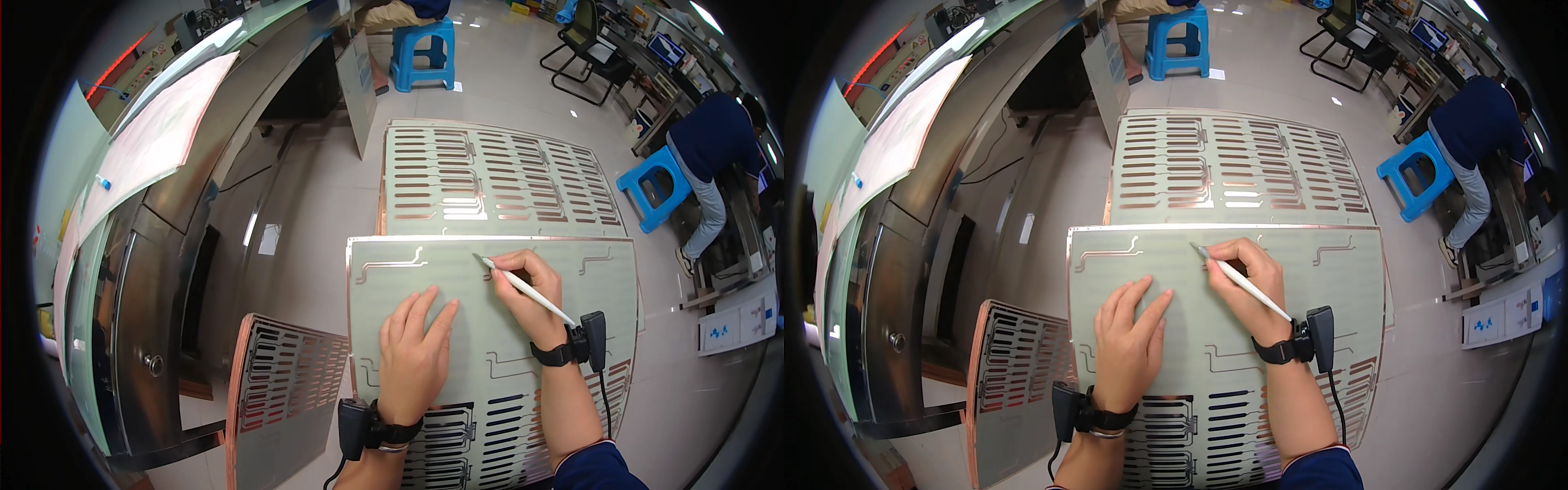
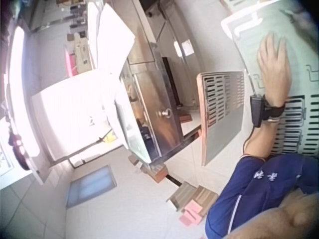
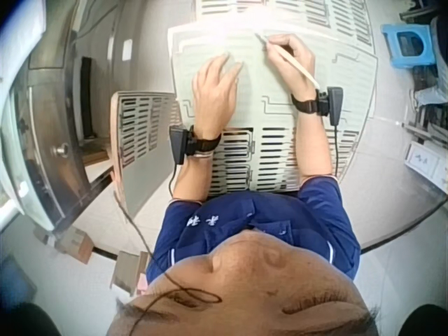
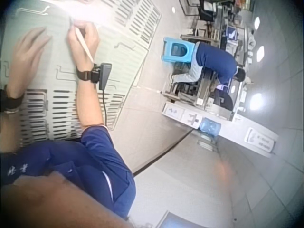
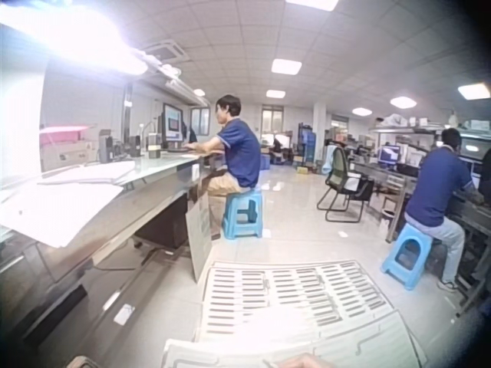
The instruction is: The recorder uses a pen to mark specific lines and points on a large green-surfaced metal sheet.
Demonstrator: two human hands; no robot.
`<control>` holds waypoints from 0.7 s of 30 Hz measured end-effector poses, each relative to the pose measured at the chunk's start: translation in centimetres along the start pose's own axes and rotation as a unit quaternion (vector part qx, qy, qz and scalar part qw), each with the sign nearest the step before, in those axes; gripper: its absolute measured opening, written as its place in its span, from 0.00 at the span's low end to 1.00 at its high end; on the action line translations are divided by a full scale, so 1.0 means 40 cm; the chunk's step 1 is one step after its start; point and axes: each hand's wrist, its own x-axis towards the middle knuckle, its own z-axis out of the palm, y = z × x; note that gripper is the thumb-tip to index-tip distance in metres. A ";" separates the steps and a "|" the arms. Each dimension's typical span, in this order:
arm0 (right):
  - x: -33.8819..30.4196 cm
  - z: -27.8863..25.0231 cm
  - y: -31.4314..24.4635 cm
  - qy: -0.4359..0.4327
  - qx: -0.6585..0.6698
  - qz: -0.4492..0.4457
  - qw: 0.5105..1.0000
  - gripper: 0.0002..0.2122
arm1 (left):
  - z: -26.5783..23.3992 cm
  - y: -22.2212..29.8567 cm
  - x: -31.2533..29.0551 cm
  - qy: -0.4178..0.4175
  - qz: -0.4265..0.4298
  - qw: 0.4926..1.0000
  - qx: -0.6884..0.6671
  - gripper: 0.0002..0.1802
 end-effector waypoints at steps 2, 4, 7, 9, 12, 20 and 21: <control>0.001 0.001 -0.003 0.003 -0.007 0.004 1.000 0.05 | -0.001 0.001 0.000 -0.005 -0.003 1.000 -0.001 0.23; 0.002 0.001 -0.004 0.005 -0.012 0.007 1.000 0.05 | -0.001 0.001 0.001 -0.004 -0.003 1.000 0.001 0.23; 0.002 0.004 0.000 -0.005 0.010 0.009 1.000 0.05 | -0.002 -0.004 -0.002 0.000 -0.001 1.000 0.004 0.24; -0.002 0.004 0.004 -0.009 0.045 0.006 0.999 0.04 | -0.001 -0.008 -0.006 0.003 -0.003 1.000 0.010 0.24; -0.002 0.006 0.000 0.014 0.009 0.007 1.000 0.04 | -0.008 -0.010 -0.012 0.006 0.007 1.000 -0.003 0.25; -0.077 0.093 -0.088 -0.166 0.090 -0.053 0.981 0.05 | -0.103 -0.061 -0.106 0.018 -0.047 0.998 0.026 0.25; -0.081 0.116 -0.107 -0.169 0.089 -0.054 0.980 0.05 | -0.103 -0.070 -0.115 0.026 -0.045 0.998 0.030 0.24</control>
